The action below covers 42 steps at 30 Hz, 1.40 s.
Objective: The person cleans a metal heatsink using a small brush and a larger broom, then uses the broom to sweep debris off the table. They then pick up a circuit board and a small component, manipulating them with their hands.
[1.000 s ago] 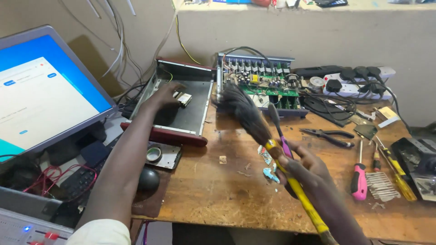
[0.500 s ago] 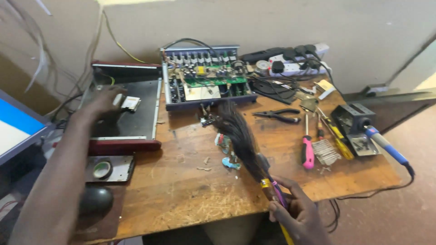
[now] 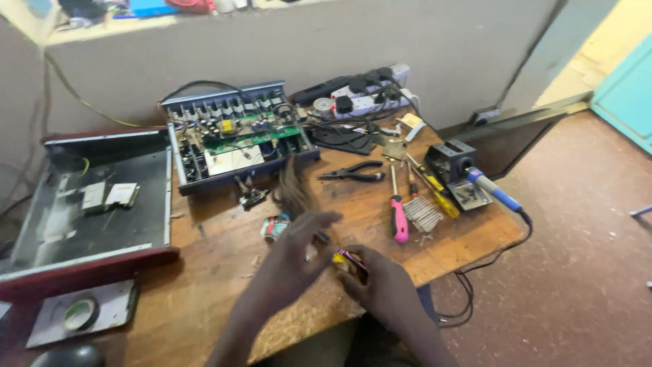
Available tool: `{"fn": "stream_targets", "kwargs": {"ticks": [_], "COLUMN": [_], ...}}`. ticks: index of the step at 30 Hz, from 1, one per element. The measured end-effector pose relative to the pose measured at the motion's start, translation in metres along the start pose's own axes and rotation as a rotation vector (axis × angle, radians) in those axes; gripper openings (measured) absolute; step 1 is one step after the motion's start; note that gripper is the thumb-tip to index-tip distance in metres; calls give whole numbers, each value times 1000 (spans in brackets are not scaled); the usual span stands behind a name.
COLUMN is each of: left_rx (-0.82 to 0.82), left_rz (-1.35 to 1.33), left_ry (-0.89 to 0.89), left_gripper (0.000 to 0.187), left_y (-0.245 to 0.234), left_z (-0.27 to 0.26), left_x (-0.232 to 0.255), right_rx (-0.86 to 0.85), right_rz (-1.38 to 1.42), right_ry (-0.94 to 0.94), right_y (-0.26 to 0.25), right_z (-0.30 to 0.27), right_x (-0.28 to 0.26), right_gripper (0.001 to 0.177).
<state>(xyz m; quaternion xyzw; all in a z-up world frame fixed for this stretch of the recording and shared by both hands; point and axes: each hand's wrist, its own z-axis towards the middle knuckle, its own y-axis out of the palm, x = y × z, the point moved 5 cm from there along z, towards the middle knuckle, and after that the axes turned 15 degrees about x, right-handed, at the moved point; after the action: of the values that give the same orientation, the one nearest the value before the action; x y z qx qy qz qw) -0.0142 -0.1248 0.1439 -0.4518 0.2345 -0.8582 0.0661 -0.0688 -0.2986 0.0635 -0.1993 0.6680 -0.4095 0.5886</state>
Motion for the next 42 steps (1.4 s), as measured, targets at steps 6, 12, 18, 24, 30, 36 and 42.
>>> {"fn": "stream_targets", "kwargs": {"ticks": [6,12,18,24,30,36,42], "left_rx": [-232,-352,-157,-132,111,309,498], "left_rz": [86,578,464,-335,-1487,-1649,-1557], "left_ry": [-66,75,160,-207,-509,-514,-385], "left_gripper": [57,90,64,70,84,72,41], "left_y": [144,245,244,113,39,-16,-37], "left_z": [34,90,89,60,-13,-55,-62], "left_x": [6,-34,-29,34,-18,-32,-55], "right_rx": [194,81,22,37,111,209,303], "right_rz": [-21,46,119,217,100,164,-59], "right_ry": [-185,131,198,173,128,97,-254], "right_y": [48,-30,-37,-34,-6,7,39], "right_z": [9,-6,-7,-8,3,22,42], "right_x": [82,38,47,31,35,22,51], "right_gripper": [13,17,25,47,31,45,45]}}
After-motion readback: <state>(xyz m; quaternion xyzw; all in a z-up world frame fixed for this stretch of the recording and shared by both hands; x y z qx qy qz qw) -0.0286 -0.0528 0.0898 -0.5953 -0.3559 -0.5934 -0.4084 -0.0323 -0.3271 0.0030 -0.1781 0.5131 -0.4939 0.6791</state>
